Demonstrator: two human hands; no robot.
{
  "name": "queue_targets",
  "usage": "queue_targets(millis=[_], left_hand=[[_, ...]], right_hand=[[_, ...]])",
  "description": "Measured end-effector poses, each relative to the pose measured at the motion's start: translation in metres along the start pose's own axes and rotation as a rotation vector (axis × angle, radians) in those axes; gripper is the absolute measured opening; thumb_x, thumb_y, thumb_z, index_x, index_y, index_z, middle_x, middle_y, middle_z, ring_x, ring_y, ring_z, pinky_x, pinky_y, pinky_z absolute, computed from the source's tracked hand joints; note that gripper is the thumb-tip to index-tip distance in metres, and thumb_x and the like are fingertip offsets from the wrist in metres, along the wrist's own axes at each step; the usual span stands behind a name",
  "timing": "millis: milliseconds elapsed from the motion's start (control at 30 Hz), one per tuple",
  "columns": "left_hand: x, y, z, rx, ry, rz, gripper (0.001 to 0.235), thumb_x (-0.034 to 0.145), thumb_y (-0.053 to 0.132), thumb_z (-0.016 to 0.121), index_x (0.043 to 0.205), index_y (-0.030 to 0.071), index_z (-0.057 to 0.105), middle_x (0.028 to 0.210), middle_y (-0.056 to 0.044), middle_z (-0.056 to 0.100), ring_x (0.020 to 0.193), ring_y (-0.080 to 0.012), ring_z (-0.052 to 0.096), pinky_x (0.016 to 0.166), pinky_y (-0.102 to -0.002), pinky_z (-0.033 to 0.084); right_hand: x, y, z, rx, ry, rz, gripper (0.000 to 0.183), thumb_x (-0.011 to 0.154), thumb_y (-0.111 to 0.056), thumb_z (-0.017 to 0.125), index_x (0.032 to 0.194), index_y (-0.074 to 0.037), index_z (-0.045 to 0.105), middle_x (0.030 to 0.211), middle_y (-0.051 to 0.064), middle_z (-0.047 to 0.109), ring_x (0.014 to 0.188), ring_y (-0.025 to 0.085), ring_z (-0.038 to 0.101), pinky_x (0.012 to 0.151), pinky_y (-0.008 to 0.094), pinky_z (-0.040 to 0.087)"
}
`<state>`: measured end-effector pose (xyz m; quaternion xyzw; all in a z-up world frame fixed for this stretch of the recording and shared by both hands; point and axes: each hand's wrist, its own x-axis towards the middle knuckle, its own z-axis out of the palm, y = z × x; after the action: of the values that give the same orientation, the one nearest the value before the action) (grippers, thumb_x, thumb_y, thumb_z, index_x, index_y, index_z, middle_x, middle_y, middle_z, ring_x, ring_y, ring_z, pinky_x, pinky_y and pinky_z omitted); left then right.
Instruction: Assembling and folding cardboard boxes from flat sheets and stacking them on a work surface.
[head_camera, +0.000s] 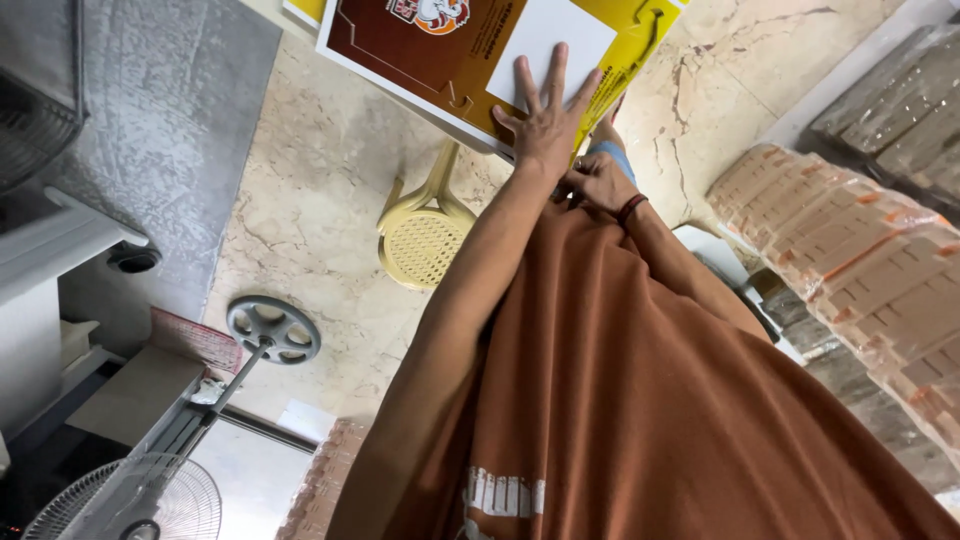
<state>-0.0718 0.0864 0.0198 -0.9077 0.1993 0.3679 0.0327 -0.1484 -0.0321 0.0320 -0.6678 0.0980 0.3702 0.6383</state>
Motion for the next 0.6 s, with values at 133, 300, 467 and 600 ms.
queue_targets(millis=[133,300,467,600], left_hand=[[-0.012,-0.007,-0.026,-0.156,-0.109,-0.001,0.109,0.088,-0.021,0.042,0.166,0.044,0.001,0.159,-0.009,-0.034,0.142,-0.0593,-0.023,0.106,-0.086,0.029],[-0.014,-0.029,-0.041,-0.103,-0.172,0.169,0.121,0.085,0.043,0.091,0.168,0.034,0.004,0.163,-0.018,-0.023,0.145,-0.067,-0.006,0.107,-0.089,0.023],[-0.014,-0.013,-0.034,-0.185,-0.143,0.134,0.102,0.093,-0.016,0.053,0.167,0.044,0.015,0.159,-0.007,-0.032,0.141,-0.0534,-0.029,0.107,-0.091,0.016],[-0.004,-0.006,-0.007,-0.015,-0.01,0.109,0.101,0.096,0.003,0.065,0.166,0.049,0.008,0.158,-0.011,-0.032,0.143,-0.0597,-0.02,0.102,-0.09,0.033]], right_hand=[[-0.003,-0.009,0.006,0.359,0.001,0.346,0.026,0.1,-0.011,0.061,0.081,0.005,0.069,0.079,0.017,0.074,0.063,0.023,0.07,0.058,0.029,0.061],[-0.001,-0.003,0.014,0.459,0.049,0.495,0.048,0.101,-0.04,0.062,0.109,0.008,0.065,0.099,0.021,0.077,0.072,0.029,0.075,0.054,0.032,0.062],[-0.009,0.014,0.0,0.716,0.183,0.48,0.032,0.103,-0.024,0.063,0.105,0.007,0.069,0.075,0.02,0.072,0.059,0.027,0.07,0.051,0.029,0.058],[-0.006,0.008,0.004,0.729,0.177,0.421,0.032,0.102,-0.022,0.06,0.115,0.007,0.064,0.07,0.019,0.07,0.055,0.025,0.069,0.047,0.027,0.058]])
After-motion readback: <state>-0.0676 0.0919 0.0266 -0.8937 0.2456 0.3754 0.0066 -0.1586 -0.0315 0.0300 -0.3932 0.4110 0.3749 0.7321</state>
